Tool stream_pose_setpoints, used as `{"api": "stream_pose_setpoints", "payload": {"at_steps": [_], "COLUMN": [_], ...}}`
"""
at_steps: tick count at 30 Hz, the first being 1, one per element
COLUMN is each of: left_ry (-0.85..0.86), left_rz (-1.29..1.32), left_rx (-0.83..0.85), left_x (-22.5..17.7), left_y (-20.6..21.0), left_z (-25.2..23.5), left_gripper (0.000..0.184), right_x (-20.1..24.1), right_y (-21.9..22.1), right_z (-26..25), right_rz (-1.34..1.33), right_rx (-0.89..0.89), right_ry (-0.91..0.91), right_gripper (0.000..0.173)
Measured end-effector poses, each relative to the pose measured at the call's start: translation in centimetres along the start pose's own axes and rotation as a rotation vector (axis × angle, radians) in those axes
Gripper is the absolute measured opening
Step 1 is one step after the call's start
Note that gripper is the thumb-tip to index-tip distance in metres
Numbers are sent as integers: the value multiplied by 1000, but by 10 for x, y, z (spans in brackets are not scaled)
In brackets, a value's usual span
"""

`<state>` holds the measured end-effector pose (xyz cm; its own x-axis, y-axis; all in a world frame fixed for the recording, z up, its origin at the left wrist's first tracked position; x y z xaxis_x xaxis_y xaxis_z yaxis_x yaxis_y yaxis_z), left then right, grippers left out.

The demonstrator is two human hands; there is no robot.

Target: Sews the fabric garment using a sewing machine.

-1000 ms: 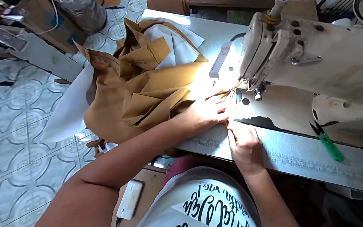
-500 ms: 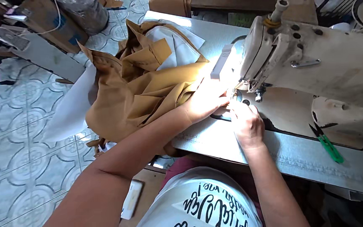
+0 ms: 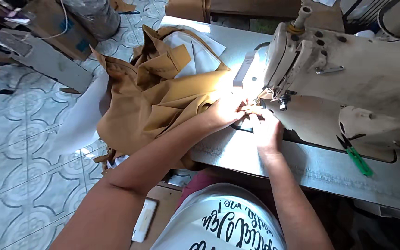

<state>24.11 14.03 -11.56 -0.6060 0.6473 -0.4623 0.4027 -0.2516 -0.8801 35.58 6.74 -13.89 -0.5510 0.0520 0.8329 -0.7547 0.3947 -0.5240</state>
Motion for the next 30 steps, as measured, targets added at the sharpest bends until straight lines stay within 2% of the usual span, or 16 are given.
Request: {"api": "stream_pose_setpoints", "payload": {"at_steps": [2,4,5,6,8,9,11,14,18,23,30], "left_ry": [92,248,274,281,283,280,282,325,347,291,312], "left_rz": [-179,-273,-297,-305,-306,-313,-333,-365,-359,-385,-352], "left_rx": [52,-40,-54,-52,-45,-49,-66,-64,-81,-89,-110], "left_x": [-12,-22,-23,-24,-25,-25,-26,-29,-31,-28,-30], "left_y": [0,-3,-3,-1,1,2,3,4,7,21,21], "left_z": [9,23,29,32,35,36,37,37,36,26,23], "left_gripper": [31,24,25,26,26,26,24,25,23,41,41], "right_x": [-9,-20,-24,-26,-16,-5,14,14,6,6,7], "right_y": [1,12,12,6,-10,-16,-18,-10,-9,-9,-9], "right_z": [8,37,50,57,57,56,54,53,62,62,62], "right_rz": [-298,-754,-815,-749,-345,-80,272,388,371,383,402], "right_rx": [86,242,259,240,170,94,-15,-52,-59,-58,-50], "right_ry": [153,535,621,580,259,68,-215,-440,-483,-501,-494], "right_gripper": [5,5,3,18,45,48,36,18,18,17,17]}}
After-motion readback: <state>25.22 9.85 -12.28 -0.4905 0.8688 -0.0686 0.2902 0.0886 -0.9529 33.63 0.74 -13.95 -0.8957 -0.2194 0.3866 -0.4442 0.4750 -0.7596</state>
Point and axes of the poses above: each hand's wrist, its own z-axis away from the middle knuckle, its own y-axis out of the palm, x = y × z, the point moved 9 cm from there along -z, towards the middle knuckle, and after that the axes turned 7 degrees about -z, right-handed, at the moved point
